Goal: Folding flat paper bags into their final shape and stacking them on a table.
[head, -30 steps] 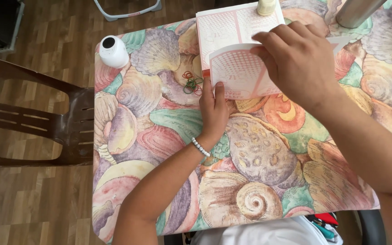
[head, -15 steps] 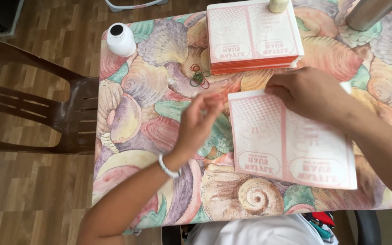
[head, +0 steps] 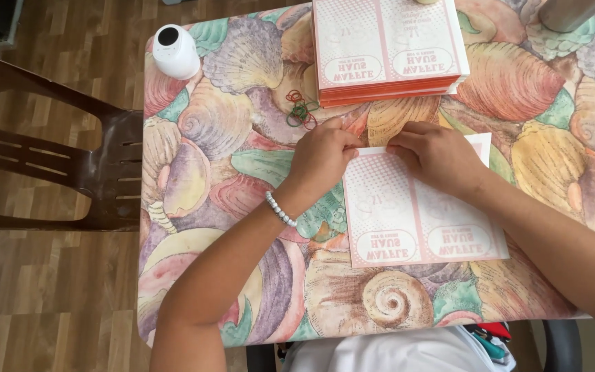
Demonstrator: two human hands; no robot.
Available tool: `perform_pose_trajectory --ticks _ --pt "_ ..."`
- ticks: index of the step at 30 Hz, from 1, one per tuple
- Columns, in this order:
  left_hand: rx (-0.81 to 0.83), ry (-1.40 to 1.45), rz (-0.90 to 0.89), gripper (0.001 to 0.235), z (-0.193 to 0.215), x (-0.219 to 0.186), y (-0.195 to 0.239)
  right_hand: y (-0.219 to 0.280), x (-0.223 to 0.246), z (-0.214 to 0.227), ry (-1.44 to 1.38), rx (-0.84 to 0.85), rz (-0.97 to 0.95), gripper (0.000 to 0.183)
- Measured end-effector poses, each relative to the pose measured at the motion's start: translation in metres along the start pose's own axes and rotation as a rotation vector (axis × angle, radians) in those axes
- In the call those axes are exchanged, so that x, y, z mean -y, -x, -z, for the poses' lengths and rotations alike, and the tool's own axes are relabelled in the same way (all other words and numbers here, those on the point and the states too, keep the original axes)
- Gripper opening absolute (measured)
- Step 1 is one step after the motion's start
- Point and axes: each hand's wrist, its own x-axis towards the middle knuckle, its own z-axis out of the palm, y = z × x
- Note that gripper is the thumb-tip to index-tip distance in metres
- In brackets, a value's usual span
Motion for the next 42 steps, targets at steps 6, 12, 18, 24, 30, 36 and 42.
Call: perform_pose_trajectory --ticks 6,12,18,24,30,36,42 --pt "-0.015 0.065 0.025 0.013 -0.006 0.017 -0.004 0.002 -0.001 -0.002 -0.016 -0.026 0.037 0.013" --pt "-0.008 0.103 0.019 0.012 -0.011 0.024 -0.009 0.002 0.002 -0.002 -0.034 -0.050 0.048 0.012" --pt "0.011 0.095 -0.003 0.012 -0.009 0.021 -0.010 0.001 0.003 0.001 -0.074 -0.045 0.049 0.013" --pt "0.025 0.081 0.009 0.012 -0.007 0.024 -0.011 0.000 0.006 0.005 -0.092 -0.050 0.051 0.013" --pt "0.034 0.122 0.033 0.012 -0.010 0.027 -0.011 0.002 0.000 0.000 -0.105 -0.075 0.060 0.013" --pt "0.041 0.166 0.027 0.012 -0.006 0.029 -0.015 0.000 0.002 0.003 -0.112 -0.073 0.057 0.013" --pt "0.034 0.166 0.004 0.012 -0.005 0.028 -0.013 0.000 0.002 0.004 -0.134 -0.085 0.059 0.014"
